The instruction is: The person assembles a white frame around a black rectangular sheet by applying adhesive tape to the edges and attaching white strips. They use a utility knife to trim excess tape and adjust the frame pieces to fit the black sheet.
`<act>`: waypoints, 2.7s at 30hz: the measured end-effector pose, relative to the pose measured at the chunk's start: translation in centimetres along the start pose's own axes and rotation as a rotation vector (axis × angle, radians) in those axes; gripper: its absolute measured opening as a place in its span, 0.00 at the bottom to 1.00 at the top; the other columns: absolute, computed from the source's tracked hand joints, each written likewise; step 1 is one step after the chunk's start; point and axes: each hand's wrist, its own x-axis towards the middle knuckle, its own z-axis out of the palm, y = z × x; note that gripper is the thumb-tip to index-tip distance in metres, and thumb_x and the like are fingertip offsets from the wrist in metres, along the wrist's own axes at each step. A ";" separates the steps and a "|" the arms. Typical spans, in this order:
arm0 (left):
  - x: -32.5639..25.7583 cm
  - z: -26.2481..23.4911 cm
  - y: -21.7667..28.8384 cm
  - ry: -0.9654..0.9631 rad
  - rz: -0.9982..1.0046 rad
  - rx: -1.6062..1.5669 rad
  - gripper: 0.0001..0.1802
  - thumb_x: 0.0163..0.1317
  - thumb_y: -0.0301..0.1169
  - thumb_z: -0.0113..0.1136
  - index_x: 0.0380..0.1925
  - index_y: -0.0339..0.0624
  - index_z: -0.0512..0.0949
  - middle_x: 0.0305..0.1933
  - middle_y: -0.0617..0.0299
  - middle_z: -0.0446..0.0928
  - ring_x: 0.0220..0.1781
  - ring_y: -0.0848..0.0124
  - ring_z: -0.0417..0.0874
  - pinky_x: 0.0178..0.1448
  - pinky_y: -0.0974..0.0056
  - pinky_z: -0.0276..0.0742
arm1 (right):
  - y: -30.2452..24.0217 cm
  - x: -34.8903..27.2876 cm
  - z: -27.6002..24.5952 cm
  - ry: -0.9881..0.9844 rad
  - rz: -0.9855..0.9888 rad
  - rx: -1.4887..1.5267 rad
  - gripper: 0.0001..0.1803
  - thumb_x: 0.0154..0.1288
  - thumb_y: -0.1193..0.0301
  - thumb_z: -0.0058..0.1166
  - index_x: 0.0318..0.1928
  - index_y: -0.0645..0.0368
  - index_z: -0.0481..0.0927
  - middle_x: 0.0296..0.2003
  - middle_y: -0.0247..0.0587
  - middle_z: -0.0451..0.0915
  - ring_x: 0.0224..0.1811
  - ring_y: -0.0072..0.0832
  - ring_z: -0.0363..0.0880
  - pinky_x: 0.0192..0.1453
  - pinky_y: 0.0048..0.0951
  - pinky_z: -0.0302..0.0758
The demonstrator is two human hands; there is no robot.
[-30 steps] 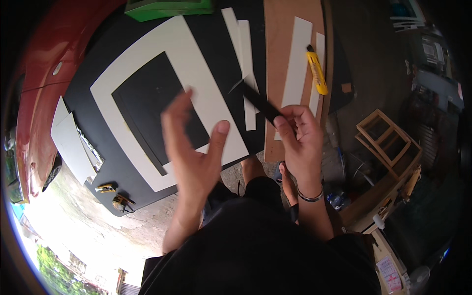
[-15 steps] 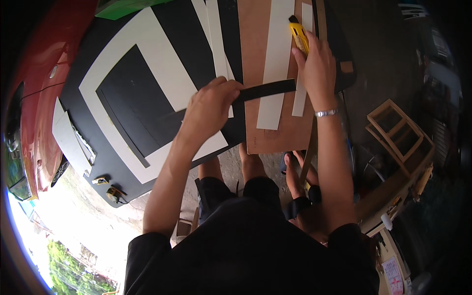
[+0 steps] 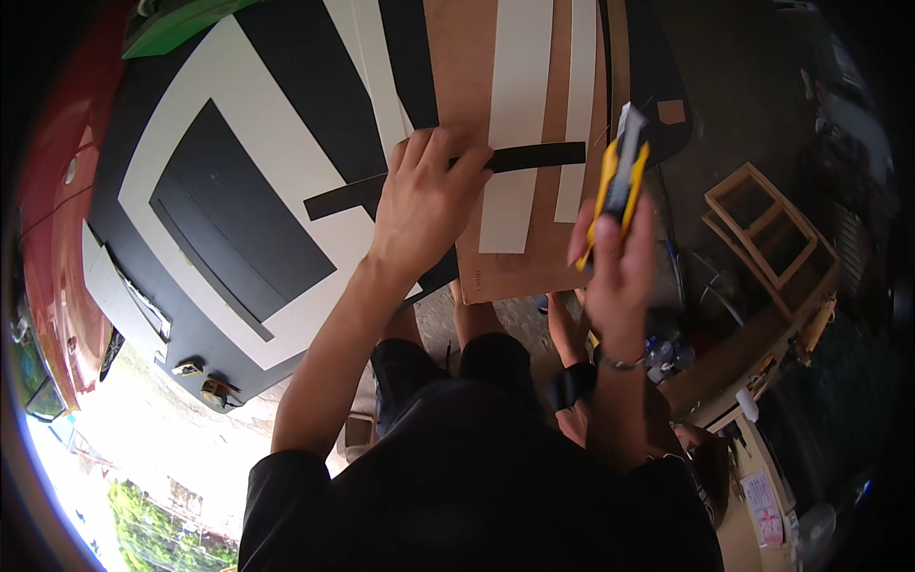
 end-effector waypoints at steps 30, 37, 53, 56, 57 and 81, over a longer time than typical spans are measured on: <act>-5.1 3.5 1.1 -0.185 -0.058 0.158 0.35 0.70 0.46 0.60 0.75 0.51 0.67 0.83 0.65 0.58 0.84 0.64 0.55 0.85 0.49 0.45 | 3.3 0.5 7.1 0.014 -0.024 -0.882 0.32 0.74 0.75 0.51 0.76 0.53 0.64 0.48 0.57 0.85 0.40 0.48 0.89 0.39 0.43 0.84; -5.1 3.6 1.0 -0.185 -0.059 0.144 0.40 0.66 0.46 0.65 0.76 0.54 0.65 0.83 0.69 0.58 0.84 0.63 0.54 0.86 0.50 0.44 | 3.1 0.7 7.0 0.026 -0.032 -0.906 0.32 0.72 0.76 0.54 0.75 0.53 0.67 0.40 0.57 0.86 0.35 0.45 0.89 0.36 0.42 0.83; -5.3 3.8 1.1 -0.159 -0.037 0.214 0.36 0.71 0.48 0.57 0.76 0.50 0.66 0.82 0.63 0.58 0.83 0.63 0.57 0.85 0.49 0.45 | 1.5 0.4 7.4 0.005 0.037 -0.896 0.30 0.71 0.77 0.55 0.72 0.55 0.70 0.43 0.60 0.85 0.37 0.52 0.87 0.38 0.45 0.82; -5.2 3.6 1.1 -0.167 -0.042 0.185 0.36 0.71 0.48 0.57 0.76 0.50 0.65 0.83 0.63 0.58 0.82 0.63 0.57 0.85 0.49 0.46 | 1.7 -0.1 7.2 0.000 0.046 -0.893 0.30 0.71 0.78 0.54 0.73 0.55 0.69 0.45 0.60 0.85 0.39 0.52 0.88 0.39 0.45 0.83; -5.2 3.7 1.1 -0.167 -0.048 0.173 0.36 0.71 0.48 0.57 0.76 0.50 0.65 0.83 0.63 0.58 0.82 0.64 0.58 0.85 0.49 0.46 | 1.8 -0.2 7.2 -0.004 0.056 -0.877 0.30 0.71 0.78 0.54 0.73 0.54 0.69 0.46 0.60 0.85 0.39 0.52 0.88 0.40 0.45 0.83; -5.3 3.9 1.1 -0.079 -0.063 0.150 0.35 0.68 0.43 0.63 0.74 0.54 0.69 0.80 0.68 0.63 0.81 0.66 0.61 0.85 0.52 0.51 | 3.5 0.8 6.6 0.041 -0.132 -0.946 0.26 0.70 0.75 0.54 0.69 0.58 0.75 0.50 0.55 0.86 0.37 0.45 0.90 0.39 0.40 0.84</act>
